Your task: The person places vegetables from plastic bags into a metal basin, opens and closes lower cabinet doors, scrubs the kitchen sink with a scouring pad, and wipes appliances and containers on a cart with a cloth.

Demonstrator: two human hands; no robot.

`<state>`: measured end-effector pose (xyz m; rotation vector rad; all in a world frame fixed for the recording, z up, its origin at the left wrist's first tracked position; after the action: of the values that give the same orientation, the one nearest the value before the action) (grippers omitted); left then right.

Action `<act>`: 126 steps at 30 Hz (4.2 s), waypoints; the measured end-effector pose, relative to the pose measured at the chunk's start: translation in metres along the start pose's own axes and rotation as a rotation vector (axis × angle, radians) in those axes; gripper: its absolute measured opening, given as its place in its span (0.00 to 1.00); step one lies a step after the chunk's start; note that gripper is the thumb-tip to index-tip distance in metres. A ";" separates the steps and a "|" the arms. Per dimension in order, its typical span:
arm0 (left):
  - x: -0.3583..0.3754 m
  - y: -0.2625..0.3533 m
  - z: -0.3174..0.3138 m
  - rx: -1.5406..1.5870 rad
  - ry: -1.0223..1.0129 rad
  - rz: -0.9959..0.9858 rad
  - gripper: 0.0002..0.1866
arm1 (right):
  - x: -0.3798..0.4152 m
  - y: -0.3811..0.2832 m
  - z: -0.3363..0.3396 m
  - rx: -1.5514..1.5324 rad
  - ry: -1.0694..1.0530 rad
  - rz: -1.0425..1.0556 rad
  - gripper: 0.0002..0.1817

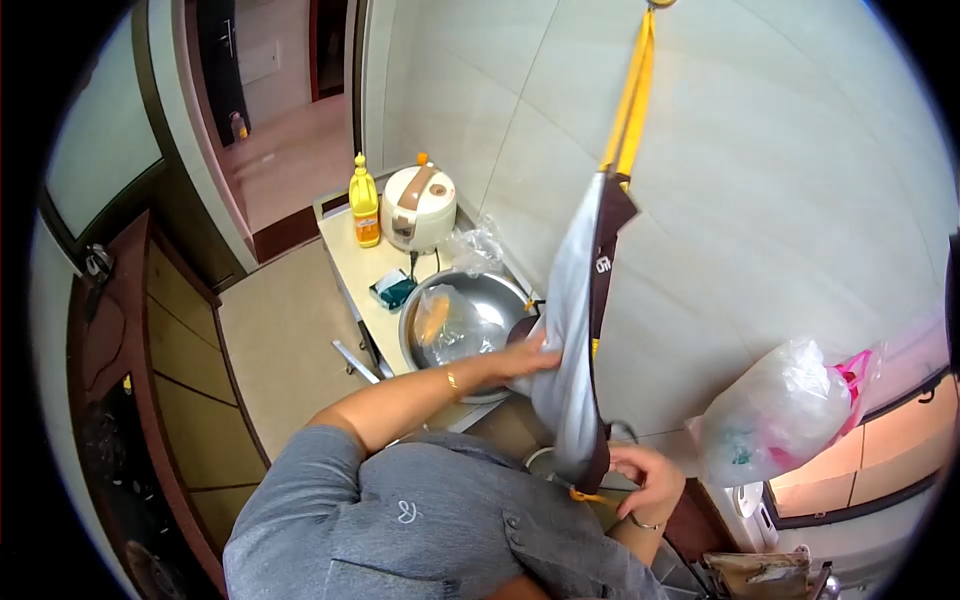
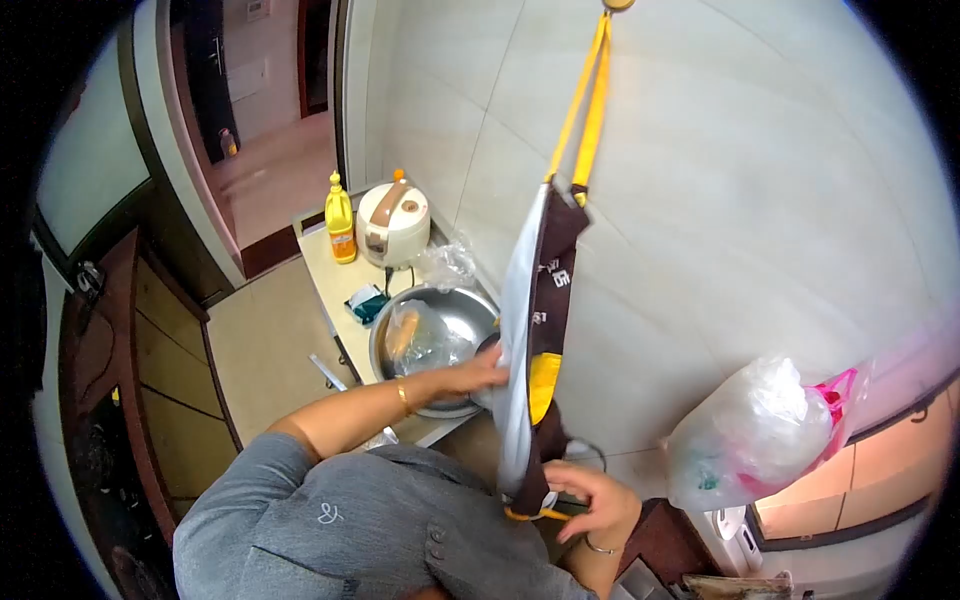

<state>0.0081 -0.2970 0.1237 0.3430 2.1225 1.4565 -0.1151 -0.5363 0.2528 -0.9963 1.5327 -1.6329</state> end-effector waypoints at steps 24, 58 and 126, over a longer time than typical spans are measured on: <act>0.137 -0.048 0.054 -0.200 0.223 0.602 0.13 | -0.015 0.164 0.141 1.403 1.763 -0.280 0.34; 0.602 -0.151 -0.019 -0.609 1.022 1.357 0.25 | -0.225 0.271 -0.096 0.552 0.093 -0.098 0.11; 0.296 0.103 0.881 -1.123 -0.724 0.857 0.16 | -0.499 0.456 -0.433 -0.086 1.651 -1.901 0.20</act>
<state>0.2489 0.5767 -0.1054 1.1470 0.3798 2.2231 -0.2678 0.0715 -0.2485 -1.1065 0.9501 -4.5385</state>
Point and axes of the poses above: each hand's wrist, its own x-axis away from the middle knuckle, its own z-axis out of the back of the hand, y = z × x, the point moved 1 cm from there along -x, towards the middle knuckle, and after that the axes turned 11 degrees about -z, right-handed, at the moved point
